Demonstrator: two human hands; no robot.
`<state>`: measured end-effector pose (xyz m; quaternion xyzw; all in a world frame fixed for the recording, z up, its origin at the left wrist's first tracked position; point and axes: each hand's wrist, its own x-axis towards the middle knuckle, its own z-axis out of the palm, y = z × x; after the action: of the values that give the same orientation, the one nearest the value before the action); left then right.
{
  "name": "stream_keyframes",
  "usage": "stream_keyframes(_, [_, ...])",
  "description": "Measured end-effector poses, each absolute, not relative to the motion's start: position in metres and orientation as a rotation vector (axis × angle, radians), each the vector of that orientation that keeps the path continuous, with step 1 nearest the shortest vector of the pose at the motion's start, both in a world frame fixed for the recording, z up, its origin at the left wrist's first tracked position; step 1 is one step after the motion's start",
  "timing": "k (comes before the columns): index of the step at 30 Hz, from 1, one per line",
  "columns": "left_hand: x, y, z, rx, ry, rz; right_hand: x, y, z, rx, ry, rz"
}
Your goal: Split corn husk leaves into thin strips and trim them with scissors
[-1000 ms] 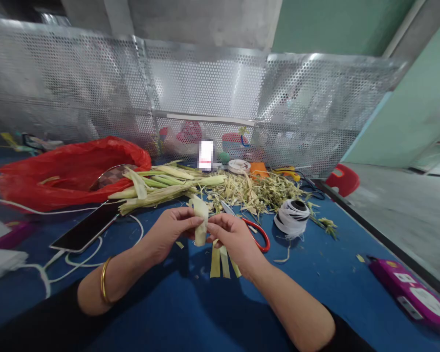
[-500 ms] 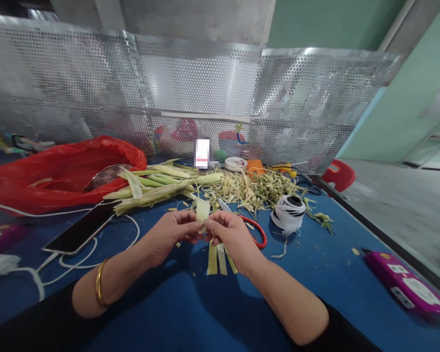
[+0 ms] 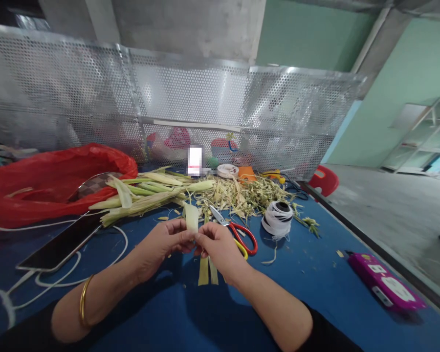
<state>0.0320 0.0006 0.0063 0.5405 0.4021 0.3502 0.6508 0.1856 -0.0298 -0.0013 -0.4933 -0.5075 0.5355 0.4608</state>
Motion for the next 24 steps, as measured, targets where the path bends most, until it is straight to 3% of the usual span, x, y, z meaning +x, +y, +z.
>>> stream_keyframes(5, [0.032, 0.001, 0.005, 1.361, 1.01, 0.855, 0.185, -0.029, 0.0, -1.163, -1.262, 1.295])
stream_keyframes(9, [0.028, 0.002, 0.011, 1.817, 1.227, 1.231, 0.187, -0.029, 0.003, -1.135, -1.282, 1.153])
stream_keyframes(11, [0.025, 0.004, 0.017, 2.148, 1.099, 1.338, 0.189, -0.029, 0.004, -1.099, -1.405, 1.1])
stream_keyframes(15, [0.022, 0.012, 0.031, 2.464, 0.686, 0.977, 0.197, -0.032, 0.01, -1.046, -1.703, 0.987])
stream_keyframes(24, [0.044, 0.022, 0.053, 1.985, 0.839, 0.593, 0.221, -0.027, 0.021, -1.166, -1.647, 0.734])
